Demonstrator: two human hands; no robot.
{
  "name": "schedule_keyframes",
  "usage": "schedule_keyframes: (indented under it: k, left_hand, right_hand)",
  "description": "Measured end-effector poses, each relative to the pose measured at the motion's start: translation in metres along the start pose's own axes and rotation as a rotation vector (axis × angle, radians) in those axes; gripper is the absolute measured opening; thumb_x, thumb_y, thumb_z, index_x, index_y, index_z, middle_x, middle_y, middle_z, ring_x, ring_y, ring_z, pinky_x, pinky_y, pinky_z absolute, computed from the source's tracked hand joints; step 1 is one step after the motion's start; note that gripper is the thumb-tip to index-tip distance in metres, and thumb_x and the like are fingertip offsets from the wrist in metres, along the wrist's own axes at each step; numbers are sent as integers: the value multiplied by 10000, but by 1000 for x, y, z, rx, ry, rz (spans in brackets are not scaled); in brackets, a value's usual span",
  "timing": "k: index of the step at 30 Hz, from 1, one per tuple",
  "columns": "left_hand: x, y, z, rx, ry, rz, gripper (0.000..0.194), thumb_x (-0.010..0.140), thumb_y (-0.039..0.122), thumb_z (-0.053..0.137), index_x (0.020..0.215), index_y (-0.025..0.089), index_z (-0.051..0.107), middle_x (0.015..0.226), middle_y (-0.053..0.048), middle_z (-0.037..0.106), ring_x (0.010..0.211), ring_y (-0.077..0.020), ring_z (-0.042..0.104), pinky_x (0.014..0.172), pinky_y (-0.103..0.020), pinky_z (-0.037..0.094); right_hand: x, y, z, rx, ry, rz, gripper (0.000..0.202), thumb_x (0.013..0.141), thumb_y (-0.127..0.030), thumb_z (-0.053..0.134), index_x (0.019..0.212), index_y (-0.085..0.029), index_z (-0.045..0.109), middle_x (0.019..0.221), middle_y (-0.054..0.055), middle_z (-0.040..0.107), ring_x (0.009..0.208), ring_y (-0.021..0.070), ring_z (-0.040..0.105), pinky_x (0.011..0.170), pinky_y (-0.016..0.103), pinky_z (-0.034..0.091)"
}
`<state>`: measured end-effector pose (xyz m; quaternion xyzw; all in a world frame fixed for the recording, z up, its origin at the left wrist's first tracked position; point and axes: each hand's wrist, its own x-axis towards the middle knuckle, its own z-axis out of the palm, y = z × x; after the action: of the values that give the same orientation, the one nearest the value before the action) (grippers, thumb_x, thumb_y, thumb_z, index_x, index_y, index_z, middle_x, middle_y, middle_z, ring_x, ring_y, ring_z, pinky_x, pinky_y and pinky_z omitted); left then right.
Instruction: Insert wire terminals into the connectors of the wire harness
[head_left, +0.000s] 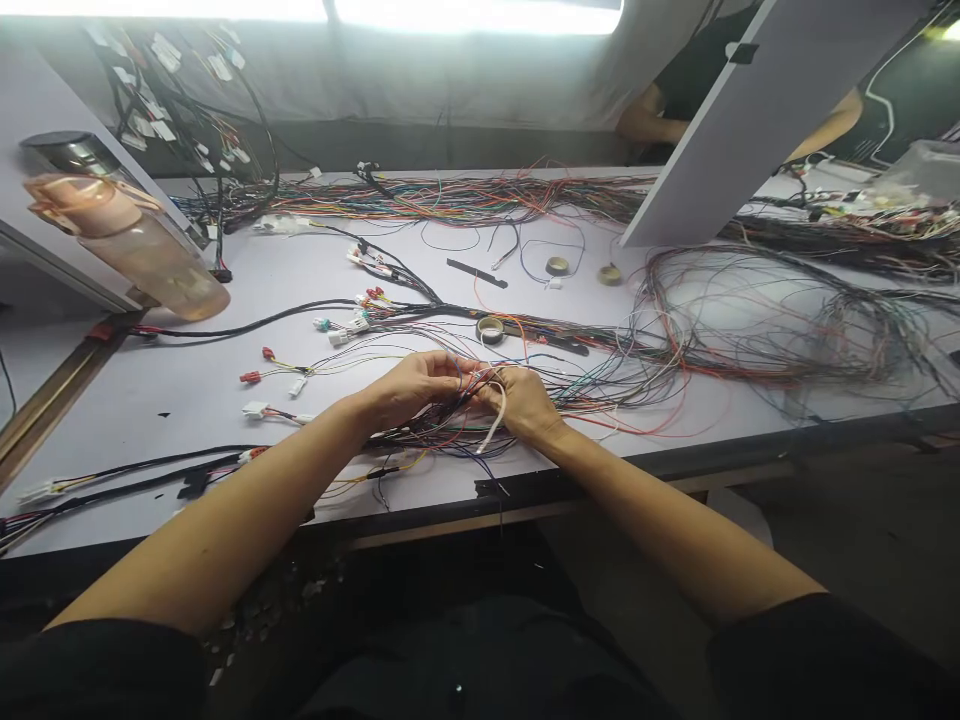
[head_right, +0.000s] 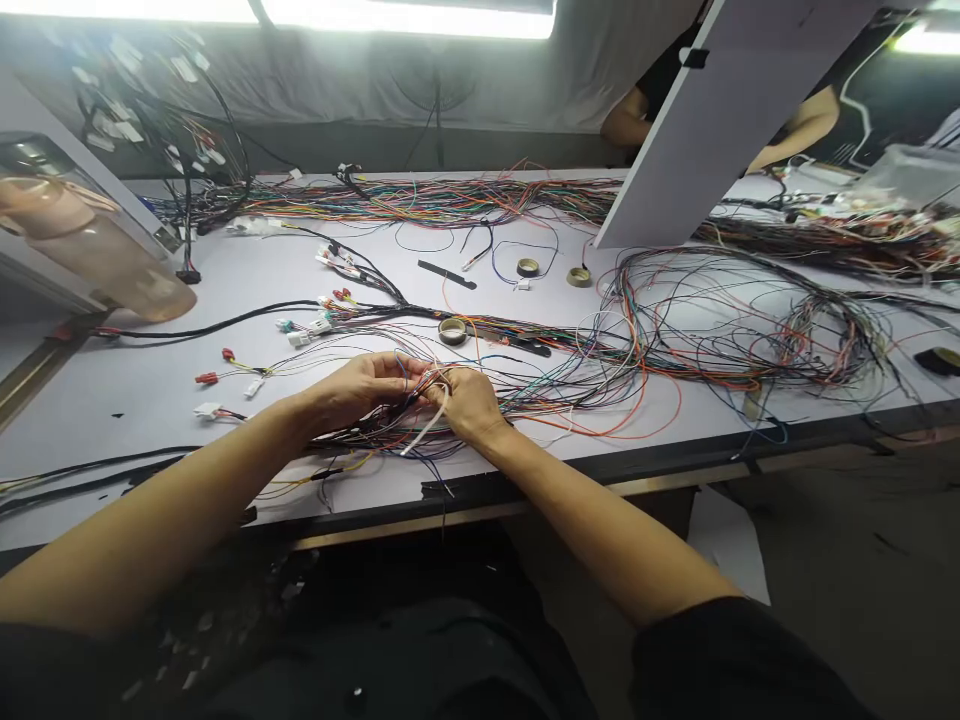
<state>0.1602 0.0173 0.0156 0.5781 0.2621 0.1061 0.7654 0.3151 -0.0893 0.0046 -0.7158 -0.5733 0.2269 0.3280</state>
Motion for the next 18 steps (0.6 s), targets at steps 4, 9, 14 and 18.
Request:
schedule_keyframes:
  k: [4, 9, 14, 18]
  left_hand:
    - [5, 8, -9, 51, -176, -86, 207, 681, 235, 769, 861, 141, 729, 757, -71, 716, 628, -145, 634, 577, -261, 488]
    - [12, 11, -5, 27, -219, -73, 247, 651, 275, 811, 851, 155, 729, 758, -51, 708, 608, -132, 616, 554, -247, 471]
    - [23, 7, 3, 201, -147, 12, 291, 599, 330, 847, 786, 156, 710, 658, -21, 668, 553, -125, 576, 524, -243, 439]
    - [26, 2, 6, 216, -32, 114, 330, 543, 324, 882, 691, 154, 641, 651, -4, 642, 560, -107, 548, 525, -227, 421]
  right_hand:
    - [-1, 0, -2, -9, -26, -9, 186, 872, -322, 617, 872, -185, 744, 932, 81, 744, 896, 212, 684, 797, 283, 478]
    - [-1, 0, -1, -8, -36, 63, 270, 845, -380, 626, 703, -160, 693, 663, 39, 678, 632, 160, 624, 596, 244, 437]
    - [3, -5, 0, 12, -79, 114, 28, 732, -175, 645, 754, -163, 658, 718, 20, 652, 646, 142, 564, 567, 232, 395]
    - [4, -10, -7, 75, -111, 76, 125, 724, -127, 588, 819, -180, 649, 708, -13, 618, 649, 130, 533, 592, 229, 392]
